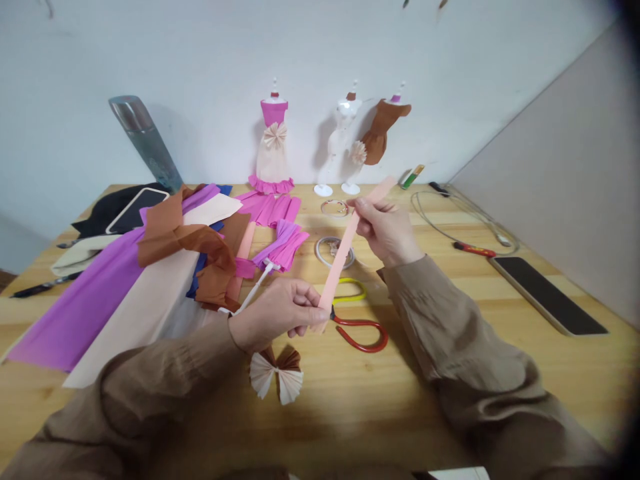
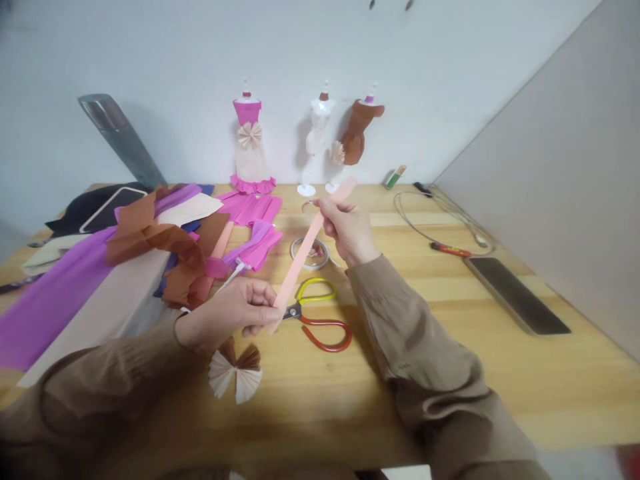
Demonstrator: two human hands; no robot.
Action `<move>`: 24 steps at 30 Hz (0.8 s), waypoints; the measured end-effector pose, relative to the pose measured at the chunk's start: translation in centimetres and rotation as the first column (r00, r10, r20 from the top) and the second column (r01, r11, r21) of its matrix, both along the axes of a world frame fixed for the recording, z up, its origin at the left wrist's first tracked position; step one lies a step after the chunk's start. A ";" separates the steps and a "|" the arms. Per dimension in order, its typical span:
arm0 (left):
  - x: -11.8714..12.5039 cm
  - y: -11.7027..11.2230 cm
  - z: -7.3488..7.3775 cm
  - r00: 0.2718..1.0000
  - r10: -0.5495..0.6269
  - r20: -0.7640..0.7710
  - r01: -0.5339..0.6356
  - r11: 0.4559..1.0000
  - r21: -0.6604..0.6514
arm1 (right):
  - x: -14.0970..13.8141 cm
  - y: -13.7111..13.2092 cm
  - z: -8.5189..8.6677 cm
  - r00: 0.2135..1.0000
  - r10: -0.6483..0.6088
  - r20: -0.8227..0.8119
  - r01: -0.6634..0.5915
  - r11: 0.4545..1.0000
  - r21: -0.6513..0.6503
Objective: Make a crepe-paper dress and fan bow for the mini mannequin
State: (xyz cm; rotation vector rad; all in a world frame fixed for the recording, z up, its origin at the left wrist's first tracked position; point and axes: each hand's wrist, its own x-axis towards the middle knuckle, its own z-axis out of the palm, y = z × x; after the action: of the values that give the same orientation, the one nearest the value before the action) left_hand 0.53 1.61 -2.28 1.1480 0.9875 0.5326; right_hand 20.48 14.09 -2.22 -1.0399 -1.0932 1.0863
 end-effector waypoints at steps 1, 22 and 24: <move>0.0 0.1 0.0 1.000 0.002 0.002 -0.002 1.000 0.005 | 0.1 0.0 0.1 1.000 -0.010 -0.001 0.010 1.000 0.003; -0.5 0.7 1.4 0.958 0.222 0.184 -0.236 0.970 0.062 | -3.0 -5.8 1.2 0.443 -0.557 0.703 -0.685 0.296 0.666; -0.5 0.7 1.3 0.958 0.213 0.192 -0.230 0.971 0.069 | -2.9 -5.9 1.1 0.427 -0.534 0.730 -0.699 0.317 0.641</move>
State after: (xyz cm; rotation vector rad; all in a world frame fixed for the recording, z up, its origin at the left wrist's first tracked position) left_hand 0.03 2.33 -0.97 1.0521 0.9443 0.8560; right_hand 17.54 8.23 -1.13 -0.3752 -2.3590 -0.4772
